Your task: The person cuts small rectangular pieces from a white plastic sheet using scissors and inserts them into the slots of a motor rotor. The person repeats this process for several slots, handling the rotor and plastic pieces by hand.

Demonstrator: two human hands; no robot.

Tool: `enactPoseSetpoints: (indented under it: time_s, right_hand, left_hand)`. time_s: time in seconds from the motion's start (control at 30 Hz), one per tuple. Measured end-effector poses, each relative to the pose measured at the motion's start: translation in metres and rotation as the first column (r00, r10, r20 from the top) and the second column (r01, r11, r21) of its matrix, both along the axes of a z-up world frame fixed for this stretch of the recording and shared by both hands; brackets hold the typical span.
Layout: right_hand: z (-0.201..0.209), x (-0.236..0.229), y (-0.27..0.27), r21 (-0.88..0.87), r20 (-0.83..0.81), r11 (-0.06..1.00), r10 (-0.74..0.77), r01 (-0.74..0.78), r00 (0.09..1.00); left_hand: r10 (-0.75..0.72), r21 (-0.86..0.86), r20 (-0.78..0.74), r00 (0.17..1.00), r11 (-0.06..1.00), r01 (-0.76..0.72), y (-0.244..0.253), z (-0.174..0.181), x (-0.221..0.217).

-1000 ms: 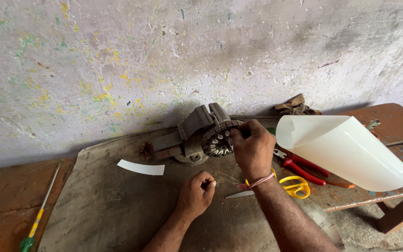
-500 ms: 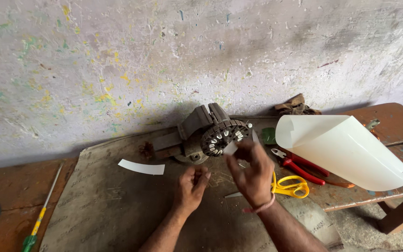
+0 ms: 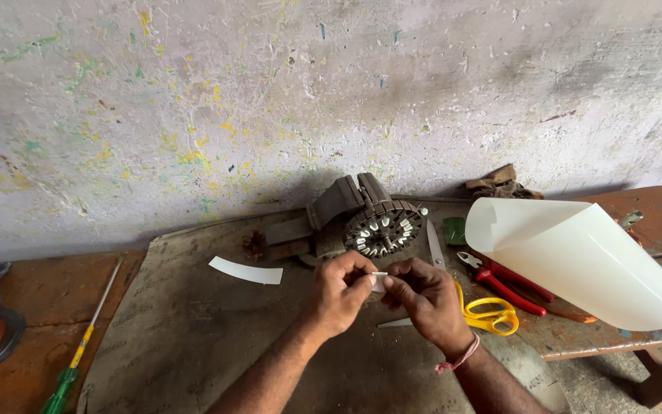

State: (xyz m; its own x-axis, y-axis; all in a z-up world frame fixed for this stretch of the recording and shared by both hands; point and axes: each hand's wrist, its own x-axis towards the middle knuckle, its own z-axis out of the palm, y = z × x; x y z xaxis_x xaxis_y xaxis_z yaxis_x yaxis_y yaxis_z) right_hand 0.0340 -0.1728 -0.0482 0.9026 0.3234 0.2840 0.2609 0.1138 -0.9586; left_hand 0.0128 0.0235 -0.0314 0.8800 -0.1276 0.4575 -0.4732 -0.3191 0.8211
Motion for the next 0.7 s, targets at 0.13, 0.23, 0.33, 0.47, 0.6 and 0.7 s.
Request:
enactPoseSetpoints:
  time_s: [0.13, 0.23, 0.33, 0.47, 0.6, 0.7]
  right_hand:
    - [-0.007, 0.006, -0.001, 0.078, -0.009, 0.992, 0.098, -0.097, 0.995]
    - [0.005, 0.003, -0.005, 0.021, -0.048, 0.991, 0.132, -0.131, 0.990]
    - [0.008, 0.000, -0.006, -0.008, -0.081, 0.988, 0.154, -0.155, 0.985]
    - [0.000, 0.002, -0.012, -0.080, 0.112, 0.987, 0.144, -0.136, 0.983]
    - [0.011, -0.001, -0.010, -0.097, 0.313, 0.992, 0.103, -0.076, 0.944]
    - [0.036, -0.013, -0.003, -0.200, 0.625, 0.952, -0.060, 0.234, 0.778]
  left_hand:
    - [0.011, 0.059, -0.039, 0.999, 0.998, -0.009, -0.010, 0.010, -0.014]
    - [0.012, 0.095, -0.056, 0.998, 0.995, -0.006, -0.011, 0.016, -0.021]
    - [-0.034, 0.079, 0.006, 0.999, 0.996, 0.033, -0.012, 0.015, -0.024]
    - [-0.104, 0.012, -0.206, 0.973, 0.994, 0.109, -0.011, 0.017, -0.019]
    - [-0.069, 0.145, 0.030, 0.997, 0.987, 0.064, -0.013, 0.019, -0.010]
    - [-0.033, 0.127, 0.084, 0.996, 0.992, 0.022, -0.010, 0.028, -0.006]
